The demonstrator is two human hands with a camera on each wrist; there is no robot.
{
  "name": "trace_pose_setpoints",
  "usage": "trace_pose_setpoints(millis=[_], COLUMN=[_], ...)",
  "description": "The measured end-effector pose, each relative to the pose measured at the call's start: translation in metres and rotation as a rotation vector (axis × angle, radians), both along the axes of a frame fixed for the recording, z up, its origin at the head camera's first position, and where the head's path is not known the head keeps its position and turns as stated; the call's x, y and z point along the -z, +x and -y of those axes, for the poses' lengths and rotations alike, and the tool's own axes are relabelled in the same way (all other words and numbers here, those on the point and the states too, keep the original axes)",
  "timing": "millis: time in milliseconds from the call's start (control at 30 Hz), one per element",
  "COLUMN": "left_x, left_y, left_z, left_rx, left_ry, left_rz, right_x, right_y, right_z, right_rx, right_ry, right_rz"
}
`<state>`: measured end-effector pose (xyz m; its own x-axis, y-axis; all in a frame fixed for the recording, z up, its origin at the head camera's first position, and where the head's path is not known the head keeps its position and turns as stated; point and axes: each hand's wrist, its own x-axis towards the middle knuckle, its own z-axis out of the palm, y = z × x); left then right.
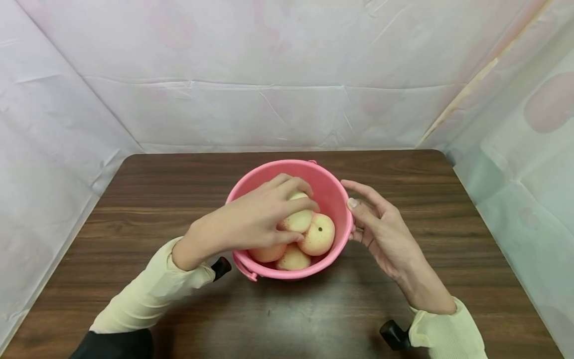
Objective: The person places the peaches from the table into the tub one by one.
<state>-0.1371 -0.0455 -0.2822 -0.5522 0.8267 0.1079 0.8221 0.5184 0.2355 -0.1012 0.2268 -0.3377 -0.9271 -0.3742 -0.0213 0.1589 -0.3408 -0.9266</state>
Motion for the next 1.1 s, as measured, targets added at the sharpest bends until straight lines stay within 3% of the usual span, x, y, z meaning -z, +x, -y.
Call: trace_pose_setpoints(millis=[500, 867, 1100], left_x=[0.0, -0.008, -0.011], left_y=[0.002, 0.002, -0.001], left_z=[0.005, 0.021, 0.042], left_rx=[-0.007, -0.005, -0.062], left_ry=[0.007, 0.162, 0.245], left_rz=[-0.04, -0.084, -0.135], right_x=[0.002, 0.002, 0.001], right_y=[-0.002, -0.003, -0.002], right_z=[0.0, -0.003, -0.005], right_rx=[-0.013, -0.006, 0.046], right_ry=[-0.026, -0.002, 0.096], right_rz=[-0.006, 0.005, -0.023])
